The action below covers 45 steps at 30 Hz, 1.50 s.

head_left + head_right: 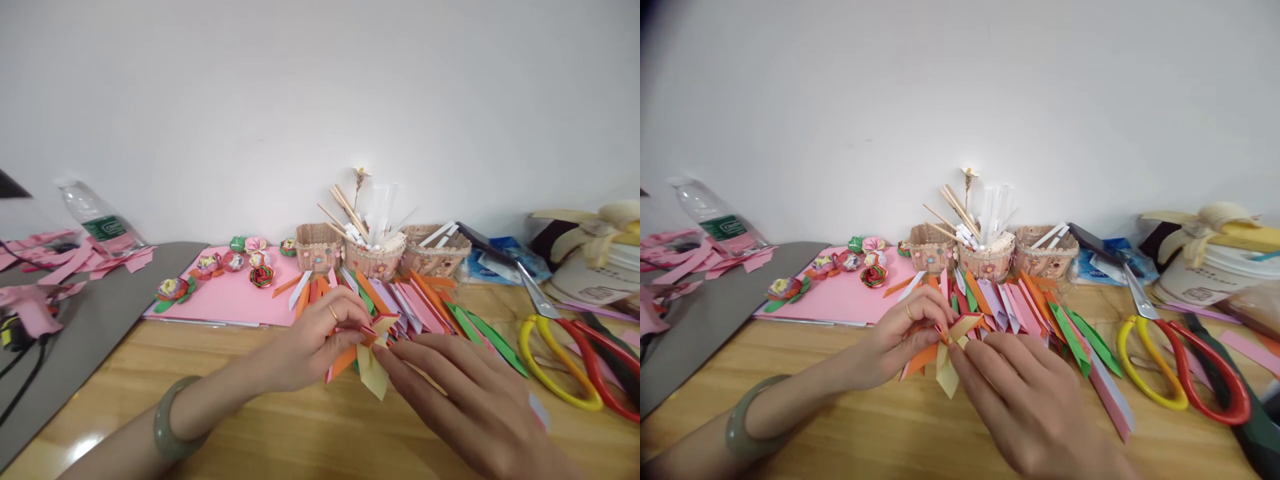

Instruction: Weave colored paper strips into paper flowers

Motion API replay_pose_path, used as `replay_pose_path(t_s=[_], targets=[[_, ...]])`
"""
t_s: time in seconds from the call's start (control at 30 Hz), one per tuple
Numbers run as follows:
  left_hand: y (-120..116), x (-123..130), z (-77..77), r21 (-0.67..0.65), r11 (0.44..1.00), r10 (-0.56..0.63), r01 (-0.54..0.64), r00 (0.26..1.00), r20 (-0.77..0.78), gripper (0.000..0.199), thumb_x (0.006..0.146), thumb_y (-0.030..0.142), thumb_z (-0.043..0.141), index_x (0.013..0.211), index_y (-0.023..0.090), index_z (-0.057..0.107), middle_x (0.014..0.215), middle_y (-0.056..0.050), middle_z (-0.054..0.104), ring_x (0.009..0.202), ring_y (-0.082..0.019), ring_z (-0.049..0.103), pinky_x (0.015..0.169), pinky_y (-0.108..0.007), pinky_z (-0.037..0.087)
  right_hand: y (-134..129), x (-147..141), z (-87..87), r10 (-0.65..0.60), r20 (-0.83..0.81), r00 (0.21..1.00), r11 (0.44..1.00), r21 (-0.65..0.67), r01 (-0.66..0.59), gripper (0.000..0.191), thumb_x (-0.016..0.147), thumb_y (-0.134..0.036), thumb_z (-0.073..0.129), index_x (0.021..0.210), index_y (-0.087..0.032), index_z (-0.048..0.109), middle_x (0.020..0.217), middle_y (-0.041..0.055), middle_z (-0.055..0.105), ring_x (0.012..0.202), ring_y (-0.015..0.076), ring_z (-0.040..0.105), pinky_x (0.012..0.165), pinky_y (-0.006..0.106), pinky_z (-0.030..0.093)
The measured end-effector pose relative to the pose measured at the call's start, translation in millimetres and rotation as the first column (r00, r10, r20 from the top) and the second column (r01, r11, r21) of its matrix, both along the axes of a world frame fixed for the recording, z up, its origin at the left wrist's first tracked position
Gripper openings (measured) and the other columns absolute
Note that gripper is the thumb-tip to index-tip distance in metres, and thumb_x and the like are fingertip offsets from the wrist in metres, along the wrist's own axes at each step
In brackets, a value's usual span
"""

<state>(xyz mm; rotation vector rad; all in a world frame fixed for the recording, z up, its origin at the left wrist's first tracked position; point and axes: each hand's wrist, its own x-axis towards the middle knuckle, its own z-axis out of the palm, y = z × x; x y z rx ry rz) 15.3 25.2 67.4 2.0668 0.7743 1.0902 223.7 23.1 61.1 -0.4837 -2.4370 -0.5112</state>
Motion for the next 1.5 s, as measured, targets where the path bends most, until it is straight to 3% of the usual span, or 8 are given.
replay_pose_path(t_s=[0.3,0.47,0.57,0.67,0.9,1.13,1.4,1.5], targets=[[0,1,-1.7,-0.050,0.997,-0.058,0.057,0.998,-0.011,0.010,0.088,0.020,0.040,0.087,0.018,0.050,0.090,-0.006,0.050,0.086,-0.014,0.049,0.075,-0.028,0.043,-3,-6,10.5,0.034,-0.028,0.999,0.999,0.027,-0.033,0.023,0.089,-0.011,0.037,0.095,-0.016,0.059,0.078,0.0065,0.069,0.073,0.0191,0.059,0.059,0.031,0.048],[0,0,3.0,-0.095,0.994,-0.053,0.051,0.998,-0.019,0.008,0.086,0.018,0.043,0.084,0.017,0.050,0.088,-0.005,0.049,0.084,-0.014,0.048,0.076,-0.028,0.042,-1,-7,9.7,0.032,-0.026,0.999,0.996,-0.079,-0.034,0.023,0.090,-0.011,0.037,0.096,-0.015,0.059,0.085,0.0070,0.068,0.078,0.0186,0.058,0.064,0.031,0.048],[1,-1,5.9,-0.195,0.978,-0.077,0.070,0.997,-0.029,0.007,0.084,0.018,0.045,0.082,0.017,0.051,0.089,-0.005,0.048,0.083,-0.014,0.048,0.076,-0.029,0.041,0,-9,12.0,0.079,-0.016,0.997,0.985,-0.155,-0.081,0.030,0.092,-0.012,0.030,0.088,-0.016,0.059,0.080,0.0068,0.067,0.073,0.0177,0.058,0.060,0.030,0.049],[3,-1,5.8,-0.349,0.929,-0.128,0.123,0.992,0.008,0.004,0.082,0.018,0.047,0.080,0.016,0.050,0.088,-0.003,0.046,0.081,-0.014,0.047,0.074,-0.028,0.040,2,-13,12.6,0.108,0.001,0.994,0.967,-0.233,-0.105,0.034,0.093,-0.014,0.027,0.083,-0.016,0.060,0.076,0.0068,0.066,0.070,0.0176,0.058,0.058,0.030,0.048],[7,0,-0.4,-0.609,0.771,-0.135,0.187,0.982,0.131,0.015,0.078,0.029,0.055,0.080,0.016,0.048,0.082,0.000,0.043,0.069,-0.011,0.040,0.065,-0.025,0.035,2,-18,9.3,0.109,-0.082,0.991,0.913,-0.387,-0.132,0.019,0.086,-0.010,0.043,0.079,-0.017,0.059,0.070,0.0033,0.061,0.065,0.0160,0.054,0.056,0.028,0.044],[5,3,2.9,-0.651,0.742,-0.106,0.161,0.987,0.124,0.029,0.074,0.044,0.057,0.078,0.017,0.048,0.073,0.002,0.043,0.064,-0.010,0.039,0.060,-0.023,0.032,-8,-28,15.1,-0.129,-0.205,0.970,0.782,-0.622,-0.028,0.024,0.077,-0.010,0.044,0.056,-0.020,0.043,0.056,-0.0011,0.049,0.054,0.0126,0.049,0.047,0.023,0.039],[9,3,-0.1,-0.671,0.723,-0.080,0.162,0.985,0.152,0.023,0.075,0.038,0.057,0.076,0.016,0.049,0.078,0.001,0.047,0.064,-0.009,0.041,0.059,-0.022,0.033,-4,-25,17.2,-0.167,-0.141,0.976,0.628,-0.778,-0.005,0.012,0.078,-0.013,0.053,0.070,-0.019,0.059,0.073,0.0010,0.060,0.064,0.0133,0.056,0.056,0.024,0.045],[9,2,0.1,-0.666,0.726,-0.097,0.168,0.985,0.143,0.019,0.075,0.033,0.057,0.076,0.016,0.049,0.081,0.001,0.046,0.066,-0.009,0.042,0.060,-0.022,0.033,-4,-24,18.0,-0.153,-0.156,0.976,0.595,-0.803,-0.035,0.012,0.077,-0.012,0.054,0.070,-0.020,0.060,0.071,-0.0005,0.061,0.064,0.0126,0.057,0.056,0.023,0.045]])
